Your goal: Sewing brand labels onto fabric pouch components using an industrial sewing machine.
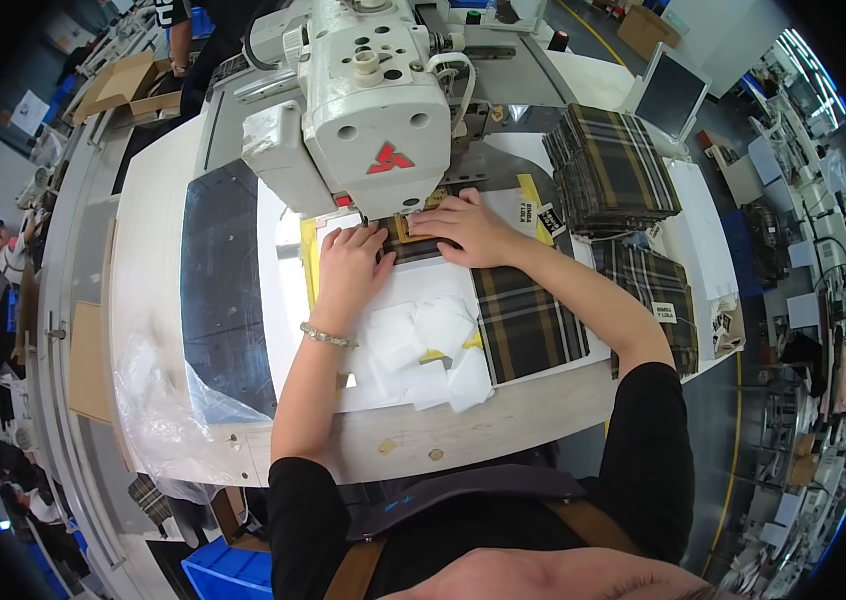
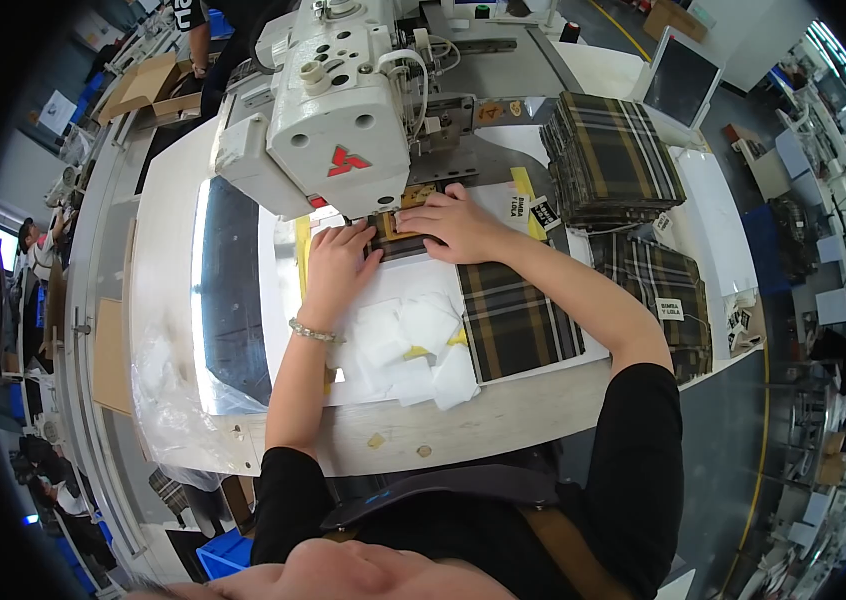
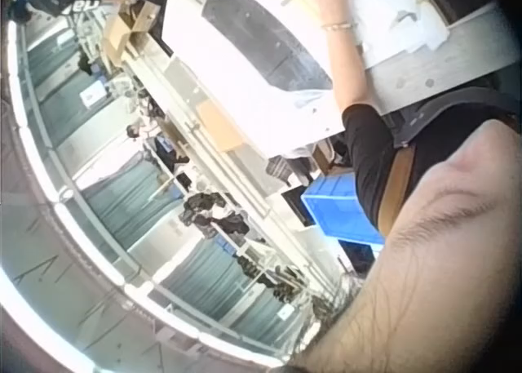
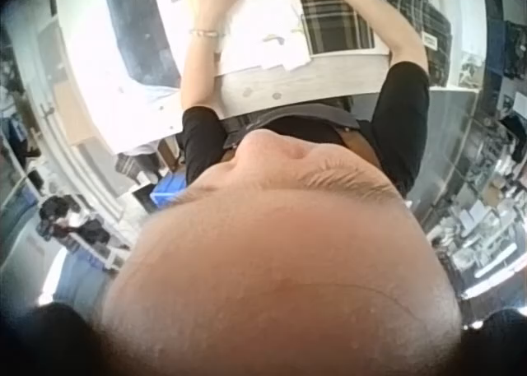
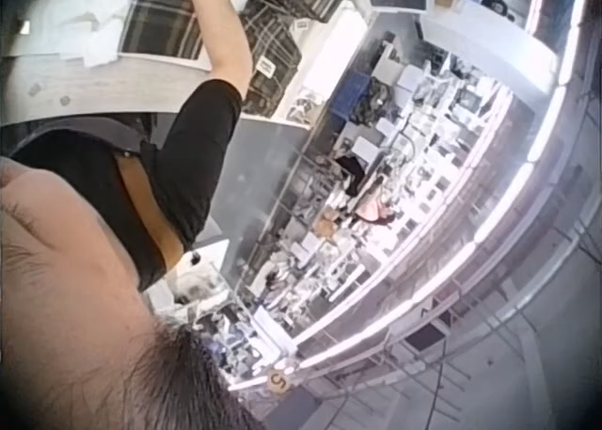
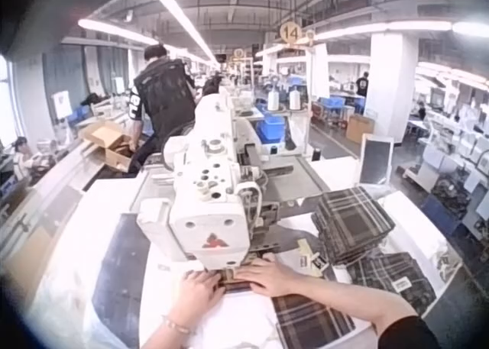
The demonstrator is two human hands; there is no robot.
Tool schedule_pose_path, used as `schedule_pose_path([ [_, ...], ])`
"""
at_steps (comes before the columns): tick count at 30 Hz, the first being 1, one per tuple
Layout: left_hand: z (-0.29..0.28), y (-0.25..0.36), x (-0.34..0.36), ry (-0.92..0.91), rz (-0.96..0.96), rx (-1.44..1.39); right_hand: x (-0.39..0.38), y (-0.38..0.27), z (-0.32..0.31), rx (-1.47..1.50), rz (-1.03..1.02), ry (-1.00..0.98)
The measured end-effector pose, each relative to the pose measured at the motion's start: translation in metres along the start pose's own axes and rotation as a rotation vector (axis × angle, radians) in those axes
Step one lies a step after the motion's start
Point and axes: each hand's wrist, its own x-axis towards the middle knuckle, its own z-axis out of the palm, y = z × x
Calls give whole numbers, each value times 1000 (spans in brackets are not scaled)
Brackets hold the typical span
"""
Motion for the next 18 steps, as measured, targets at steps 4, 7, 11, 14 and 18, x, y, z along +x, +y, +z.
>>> schedule_pose_path([
  [4,-1,1,1,-2,3,3,2,2,-1,-32,-16,-13],
  [7,-1,1,1,-2,-1,5,5,3,-2,-63,-42,-25],
  [11,-2,1,1,-7,-2,1,5,3,-4,-59,-36,-59],
  [14,-2,1,1,3,5,-4,5,3,-4,-48,-27,-73],
  [18,-3,1,1,16,7,-17,4,3,-3,-40,-19,-74],
])
